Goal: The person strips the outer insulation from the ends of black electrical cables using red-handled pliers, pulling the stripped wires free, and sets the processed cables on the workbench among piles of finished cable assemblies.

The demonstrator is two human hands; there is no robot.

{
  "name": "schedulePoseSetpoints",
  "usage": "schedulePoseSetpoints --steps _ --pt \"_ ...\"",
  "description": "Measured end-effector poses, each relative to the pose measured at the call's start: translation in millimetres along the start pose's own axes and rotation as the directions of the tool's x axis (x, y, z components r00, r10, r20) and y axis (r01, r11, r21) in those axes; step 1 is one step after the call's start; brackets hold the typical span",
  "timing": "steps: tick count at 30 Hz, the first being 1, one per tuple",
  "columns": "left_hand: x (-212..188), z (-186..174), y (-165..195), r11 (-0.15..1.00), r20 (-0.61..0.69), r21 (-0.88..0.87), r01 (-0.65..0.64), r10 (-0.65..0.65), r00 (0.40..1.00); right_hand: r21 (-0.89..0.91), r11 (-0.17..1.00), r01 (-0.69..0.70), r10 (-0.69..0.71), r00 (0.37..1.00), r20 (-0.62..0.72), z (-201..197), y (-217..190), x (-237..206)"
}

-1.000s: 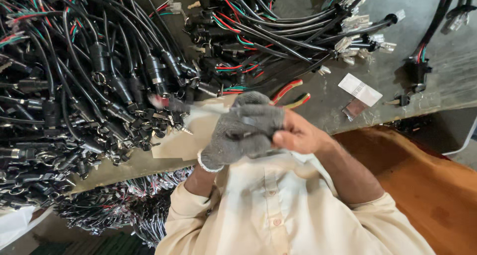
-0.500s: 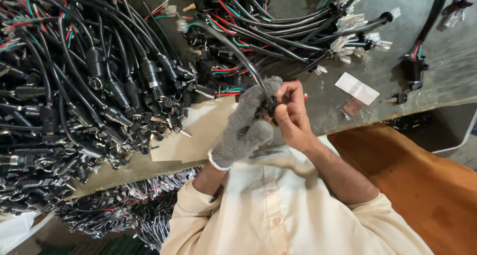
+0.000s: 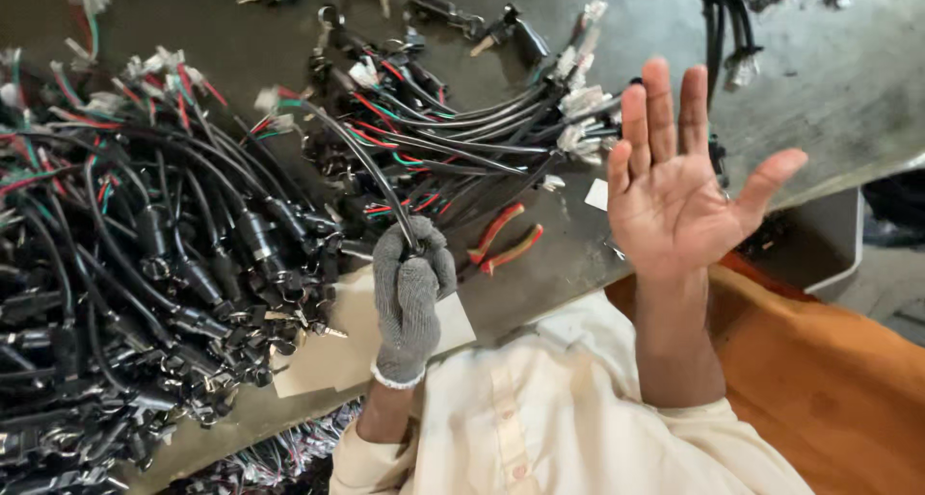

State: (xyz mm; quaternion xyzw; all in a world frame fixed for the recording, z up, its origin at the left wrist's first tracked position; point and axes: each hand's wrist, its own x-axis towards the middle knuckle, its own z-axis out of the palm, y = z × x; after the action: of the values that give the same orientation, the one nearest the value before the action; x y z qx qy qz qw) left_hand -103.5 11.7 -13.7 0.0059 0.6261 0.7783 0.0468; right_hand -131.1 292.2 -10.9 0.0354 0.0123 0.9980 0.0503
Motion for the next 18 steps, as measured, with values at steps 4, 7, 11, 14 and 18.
schedulePoseSetpoints --steps 4,7,11,14,18 --pt "-2.5 2.7 -1.5 0.998 0.04 0.06 0.036 -0.038 0.998 -0.031 0.999 0.038 -0.038 0.999 0.002 -6.1 -4.7 -2.5" --pt "-1.8 1.5 -2.6 0.999 0.076 -0.026 0.035 -0.032 0.997 0.013 0.999 0.046 -0.045 0.998 -0.032 -10.1 -5.7 -1.7" --pt "0.6 -0.3 -3.3 0.993 0.087 -0.087 0.08 -0.073 0.994 -0.162 0.987 0.018 -0.031 0.997 -0.074 -8.6 -4.1 -0.5" --pt "2.1 -0.2 -1.5 0.974 0.088 -0.194 0.121 -0.106 0.99 -0.849 0.528 0.03 0.058 0.996 0.072 -1.9 5.3 -5.3" --pt "1.4 -1.6 5.9 0.961 0.076 -0.219 0.167 -0.153 0.985 -0.707 -0.554 0.439 0.583 0.811 0.046 -1.0 38.1 -16.1"
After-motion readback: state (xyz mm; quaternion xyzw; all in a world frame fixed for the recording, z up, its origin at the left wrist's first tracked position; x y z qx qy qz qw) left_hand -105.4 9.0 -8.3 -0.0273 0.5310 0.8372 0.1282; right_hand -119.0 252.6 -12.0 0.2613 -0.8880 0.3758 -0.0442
